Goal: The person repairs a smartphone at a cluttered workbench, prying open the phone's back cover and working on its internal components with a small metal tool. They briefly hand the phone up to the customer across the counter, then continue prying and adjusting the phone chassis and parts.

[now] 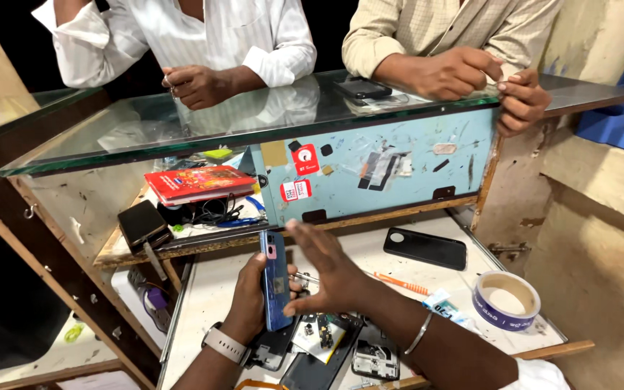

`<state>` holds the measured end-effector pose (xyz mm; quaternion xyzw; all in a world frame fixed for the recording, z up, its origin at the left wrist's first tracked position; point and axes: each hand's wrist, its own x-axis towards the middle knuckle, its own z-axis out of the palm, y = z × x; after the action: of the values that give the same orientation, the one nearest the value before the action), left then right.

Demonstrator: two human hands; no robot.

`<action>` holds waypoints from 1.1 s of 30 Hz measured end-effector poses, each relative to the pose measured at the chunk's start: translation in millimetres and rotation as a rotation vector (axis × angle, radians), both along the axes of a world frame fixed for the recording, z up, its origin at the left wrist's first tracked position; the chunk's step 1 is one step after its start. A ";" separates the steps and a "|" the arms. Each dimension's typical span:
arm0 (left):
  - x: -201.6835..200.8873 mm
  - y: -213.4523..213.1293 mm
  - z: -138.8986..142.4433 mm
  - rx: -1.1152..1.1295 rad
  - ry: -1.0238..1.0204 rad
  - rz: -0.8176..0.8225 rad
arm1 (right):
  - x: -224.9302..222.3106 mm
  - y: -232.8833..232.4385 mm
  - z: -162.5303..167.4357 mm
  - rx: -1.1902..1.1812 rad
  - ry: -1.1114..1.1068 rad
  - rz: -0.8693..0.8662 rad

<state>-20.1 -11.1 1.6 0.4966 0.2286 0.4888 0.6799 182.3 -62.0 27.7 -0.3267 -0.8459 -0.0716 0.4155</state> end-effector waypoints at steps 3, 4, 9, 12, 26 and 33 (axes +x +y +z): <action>1.0 -7.0 5.2 0.136 0.054 0.006 | -7.0 -0.3 -8.9 -0.056 -0.066 0.023; 2.0 -8.7 6.6 0.130 0.041 0.000 | -7.8 0.0 -10.3 -0.065 -0.093 0.026; 4.6 -9.9 9.3 0.129 0.037 0.021 | -3.8 -1.5 -8.6 -0.129 -0.088 0.021; 5.2 -7.4 5.8 0.139 0.013 0.057 | -4.6 -3.9 -7.3 -0.198 -0.110 0.037; 7.1 -8.2 1.5 0.183 0.088 0.104 | -12.9 -2.7 -18.8 -0.256 -0.121 -0.009; 8.4 -14.3 6.4 0.153 0.076 0.064 | -13.8 -2.1 -16.7 -0.202 -0.078 -0.020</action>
<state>-11.7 -25.4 7.9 0.5580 0.2319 0.5069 0.6148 168.5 -64.1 11.0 -0.3722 -0.8610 -0.0025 0.3465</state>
